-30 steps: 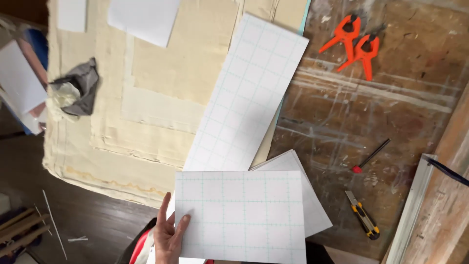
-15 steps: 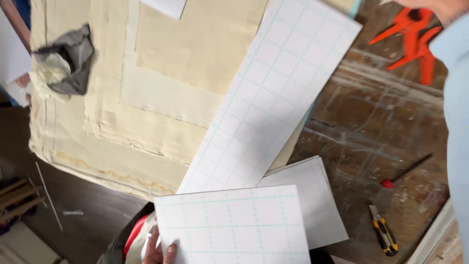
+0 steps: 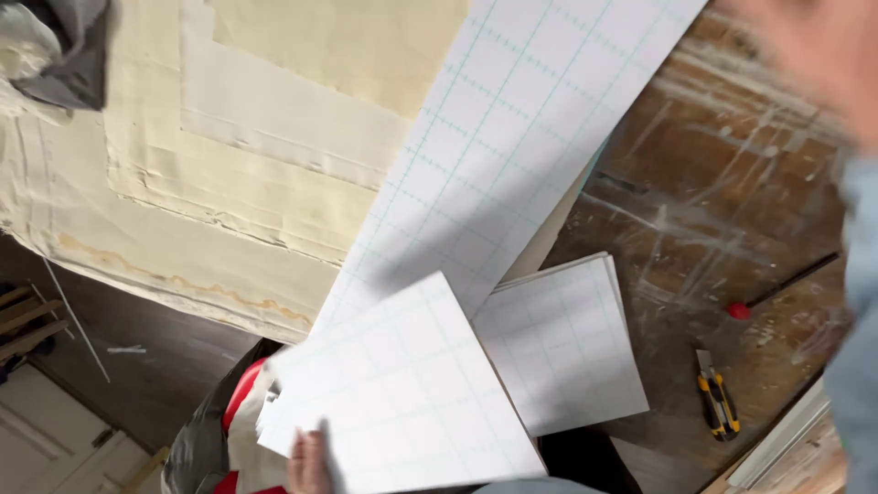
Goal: Measure and cut pieces of gridded matting using a ruler and utility knife.
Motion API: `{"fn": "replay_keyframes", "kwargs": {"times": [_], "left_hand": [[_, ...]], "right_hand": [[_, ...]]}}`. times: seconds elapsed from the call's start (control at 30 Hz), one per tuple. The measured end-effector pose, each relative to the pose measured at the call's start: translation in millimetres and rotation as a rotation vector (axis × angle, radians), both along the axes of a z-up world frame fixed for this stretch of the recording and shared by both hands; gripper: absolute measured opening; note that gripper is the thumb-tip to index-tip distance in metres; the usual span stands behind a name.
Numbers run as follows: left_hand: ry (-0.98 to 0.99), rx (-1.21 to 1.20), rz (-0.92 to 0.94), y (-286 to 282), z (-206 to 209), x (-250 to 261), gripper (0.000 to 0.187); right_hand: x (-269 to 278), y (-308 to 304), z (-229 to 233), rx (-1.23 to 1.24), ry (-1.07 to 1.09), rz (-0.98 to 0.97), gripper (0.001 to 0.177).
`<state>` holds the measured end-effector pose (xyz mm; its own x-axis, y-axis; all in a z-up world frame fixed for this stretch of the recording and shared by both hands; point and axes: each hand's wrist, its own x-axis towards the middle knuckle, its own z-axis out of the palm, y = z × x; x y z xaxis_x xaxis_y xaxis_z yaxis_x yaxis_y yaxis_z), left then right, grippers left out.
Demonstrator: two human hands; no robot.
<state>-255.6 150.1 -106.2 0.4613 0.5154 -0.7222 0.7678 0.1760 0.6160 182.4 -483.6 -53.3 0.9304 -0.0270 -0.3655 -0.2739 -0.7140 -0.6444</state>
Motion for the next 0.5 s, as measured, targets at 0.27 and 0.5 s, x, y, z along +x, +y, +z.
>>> {"fn": "replay_keyframes", "kwargs": {"times": [0.27,0.5], "left_hand": [[0.460,-0.434,-0.103,-193,11,37,0.063],[-0.047,-0.675,-0.330,-252,-18,10,0.071]], "right_hand": [[-384,42,-38,0.031,0.428,-0.340,0.060],[-426,67,-90,0.199,0.312,-0.254,0.060]]}}
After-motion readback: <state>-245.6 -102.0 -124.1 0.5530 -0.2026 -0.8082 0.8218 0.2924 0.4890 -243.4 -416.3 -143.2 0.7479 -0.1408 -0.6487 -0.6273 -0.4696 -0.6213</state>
